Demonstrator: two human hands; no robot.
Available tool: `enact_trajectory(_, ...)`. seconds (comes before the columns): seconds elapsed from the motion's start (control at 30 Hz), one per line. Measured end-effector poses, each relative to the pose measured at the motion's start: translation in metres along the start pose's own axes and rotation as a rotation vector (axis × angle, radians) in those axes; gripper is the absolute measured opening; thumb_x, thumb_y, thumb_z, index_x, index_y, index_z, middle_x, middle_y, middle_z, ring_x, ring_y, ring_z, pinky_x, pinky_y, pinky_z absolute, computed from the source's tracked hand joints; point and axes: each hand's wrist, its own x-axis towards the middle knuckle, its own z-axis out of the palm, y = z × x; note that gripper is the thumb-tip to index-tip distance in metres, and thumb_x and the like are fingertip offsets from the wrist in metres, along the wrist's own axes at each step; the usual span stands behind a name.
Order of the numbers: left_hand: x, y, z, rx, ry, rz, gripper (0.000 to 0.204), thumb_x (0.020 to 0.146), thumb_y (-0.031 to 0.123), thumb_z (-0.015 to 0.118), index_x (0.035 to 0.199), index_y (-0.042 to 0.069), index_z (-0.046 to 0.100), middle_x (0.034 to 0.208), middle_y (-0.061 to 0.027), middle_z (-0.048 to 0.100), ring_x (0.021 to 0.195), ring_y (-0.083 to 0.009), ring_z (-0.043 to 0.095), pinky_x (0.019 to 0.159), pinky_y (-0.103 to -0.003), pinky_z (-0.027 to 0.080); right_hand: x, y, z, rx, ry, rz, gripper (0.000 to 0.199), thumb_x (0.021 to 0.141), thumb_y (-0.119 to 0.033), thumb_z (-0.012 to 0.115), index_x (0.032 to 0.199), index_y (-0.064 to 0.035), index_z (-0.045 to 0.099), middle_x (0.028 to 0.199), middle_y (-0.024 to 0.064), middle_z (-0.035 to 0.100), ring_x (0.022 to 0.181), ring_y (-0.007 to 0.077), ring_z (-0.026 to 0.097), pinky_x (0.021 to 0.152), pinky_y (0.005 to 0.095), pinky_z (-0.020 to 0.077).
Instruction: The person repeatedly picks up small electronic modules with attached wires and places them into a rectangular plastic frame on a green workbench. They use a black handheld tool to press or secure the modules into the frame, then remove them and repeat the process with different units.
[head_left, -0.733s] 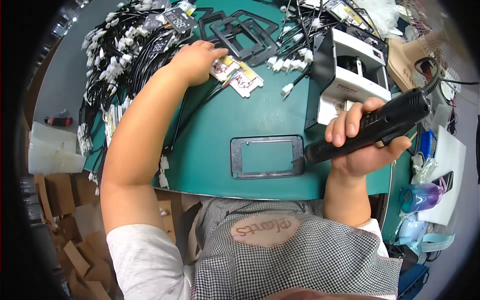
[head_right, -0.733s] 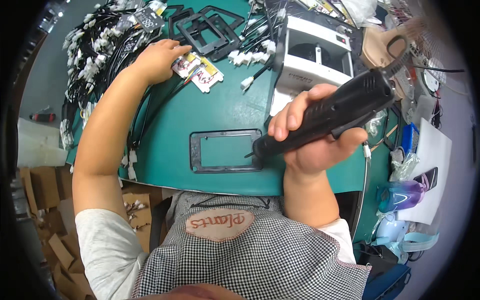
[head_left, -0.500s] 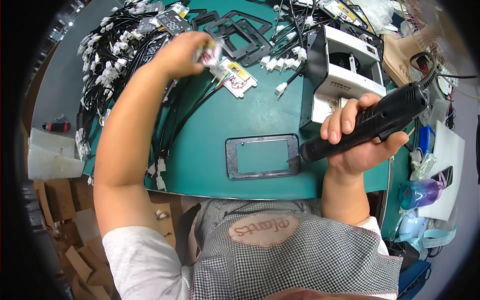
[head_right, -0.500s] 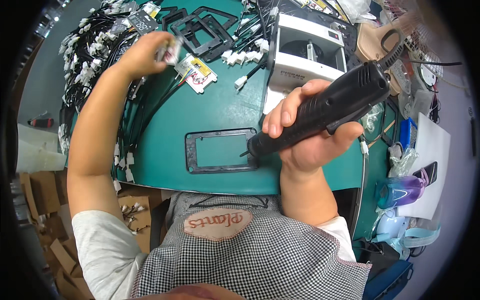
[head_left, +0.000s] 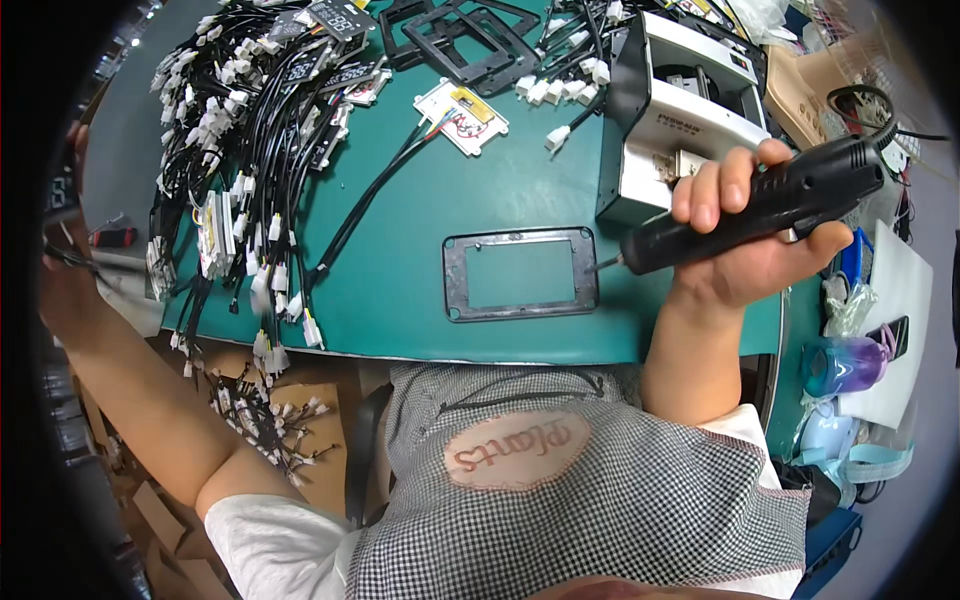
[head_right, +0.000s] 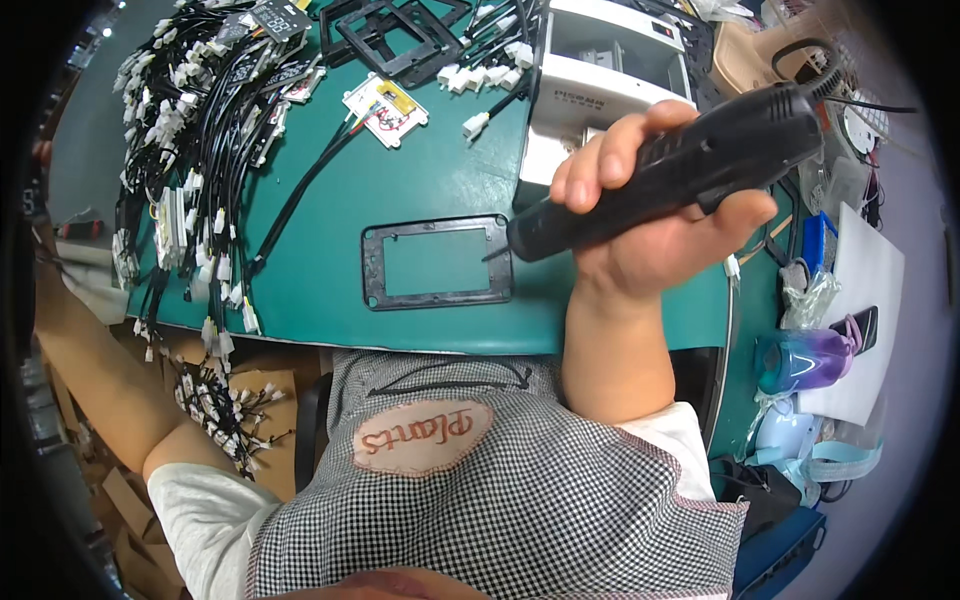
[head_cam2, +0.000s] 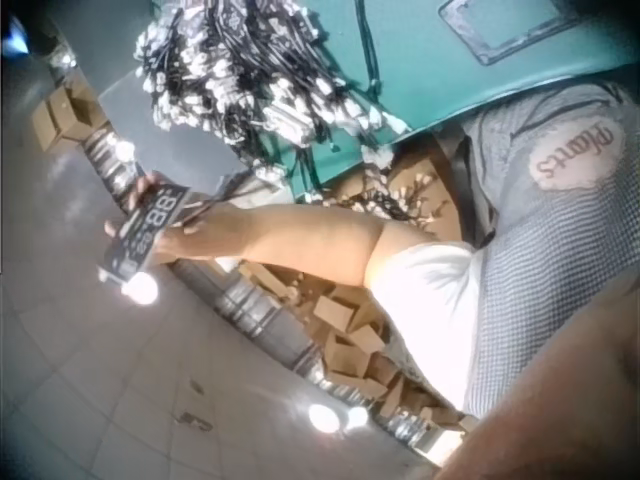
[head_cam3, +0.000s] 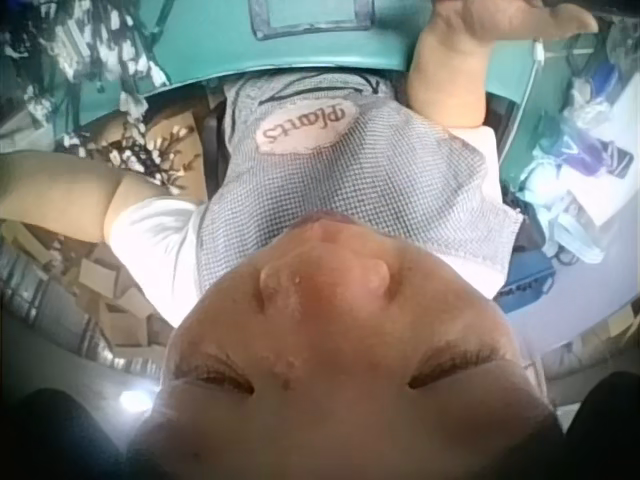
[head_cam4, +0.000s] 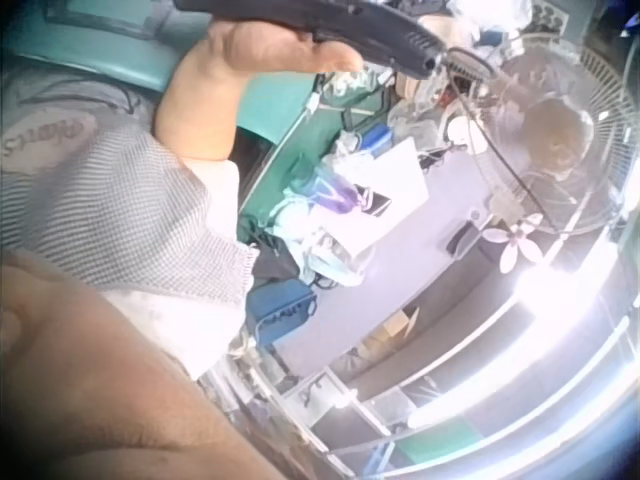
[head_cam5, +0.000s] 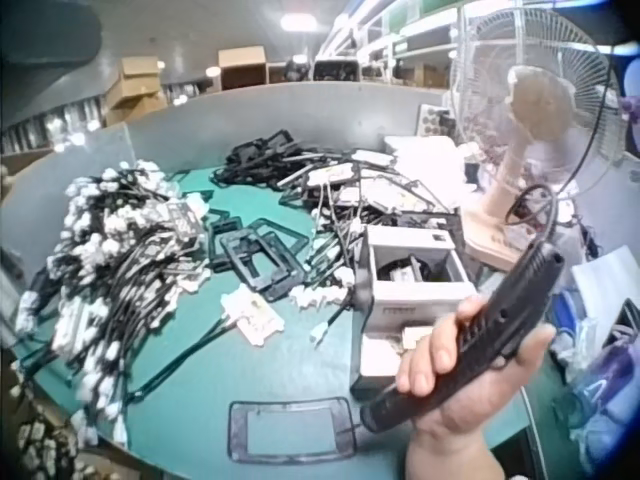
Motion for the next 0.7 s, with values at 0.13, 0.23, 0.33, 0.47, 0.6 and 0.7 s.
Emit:
enact_trajectory(0.13, -0.037, 0.116, 0.107, -0.165, -0.154, 0.040, 0.060, 0.081, 0.020, 0.072, 0.136, 0.000, 0.062, 0.134, -0.0137, 0.062, 0.118, -0.0232, 0.060, 0.102, -0.036, 0.046, 0.006, -0.011, -0.013, 0.040, 0.002, -0.016, 0.094, 0.082, -0.092, 0.046, 0.124, -0.0107, 0.066, 0.084, 0.0074, 0.063, 0.069, 0.0254, 0.064, 0.065, 0.0447, 0.0552)
enact_trajectory(0.23, -0.074, 0.171, 0.206, -0.036, -0.342, 0.109, 0.067, 0.070, 0.015, 0.081, 0.134, 0.007, 0.065, 0.124, -0.0149, 0.064, 0.107, -0.0293, 0.063, 0.094, -0.039, 0.050, 0.008, -0.019, -0.021, -0.015, 0.045, -0.046, 0.094, 0.082, -0.093, 0.042, 0.120, -0.0104, 0.068, 0.083, 0.0076, 0.064, 0.066, 0.0265, 0.063, 0.066, 0.0469, 0.0551)
enact_trajectory(0.33, -0.097, 0.197, 0.261, 0.066, -0.444, 0.189, 0.061, 0.068, 0.014, 0.085, 0.128, 0.017, 0.072, 0.114, -0.0149, 0.064, 0.101, -0.0333, 0.064, 0.090, -0.042, 0.054, 0.013, -0.029, -0.034, -0.017, 0.002, -0.050, 0.087, 0.078, -0.084, 0.059, 0.117, -0.0067, 0.066, 0.086, 0.0063, 0.061, 0.073, 0.0238, 0.059, 0.071, 0.0429, 0.0509)
enact_trajectory(0.47, -0.105, 0.202, 0.296, -0.002, -0.414, 0.215, 0.051, 0.070, 0.019, 0.085, 0.120, 0.019, 0.075, 0.111, -0.0124, 0.064, 0.095, -0.0310, 0.064, 0.082, -0.041, 0.054, 0.012, -0.041, -0.047, -0.073, 0.043, -0.033, 0.084, 0.075, -0.081, 0.066, 0.115, -0.0077, 0.066, 0.088, 0.0056, 0.060, 0.077, 0.0221, 0.058, 0.074, 0.0406, 0.0493)
enact_trajectory(0.6, -0.114, 0.200, 0.315, 0.003, -0.426, 0.241, 0.049, 0.071, 0.025, 0.086, 0.119, 0.020, 0.076, 0.116, -0.0115, 0.065, 0.105, -0.0326, 0.063, 0.089, -0.044, 0.051, 0.015, -0.042, -0.050, -0.060, -0.025, 0.005, 0.084, 0.071, -0.080, 0.069, 0.113, -0.0083, 0.067, 0.088, 0.0050, 0.061, 0.077, 0.0219, 0.059, 0.074, 0.0401, 0.0488)
enact_trajectory(0.7, -0.117, 0.197, 0.319, 0.069, -0.428, 0.278, 0.047, 0.075, 0.031, 0.085, 0.120, 0.022, 0.077, 0.125, -0.0120, 0.065, 0.121, -0.0355, 0.058, 0.099, -0.051, 0.045, 0.011, -0.016, -0.017, -0.272, 0.277, -0.267, 0.075, 0.098, -0.076, 0.040, 0.112, -0.0045, 0.060, 0.071, 0.0066, 0.062, 0.056, 0.0200, 0.063, 0.054, 0.0370, 0.0586)
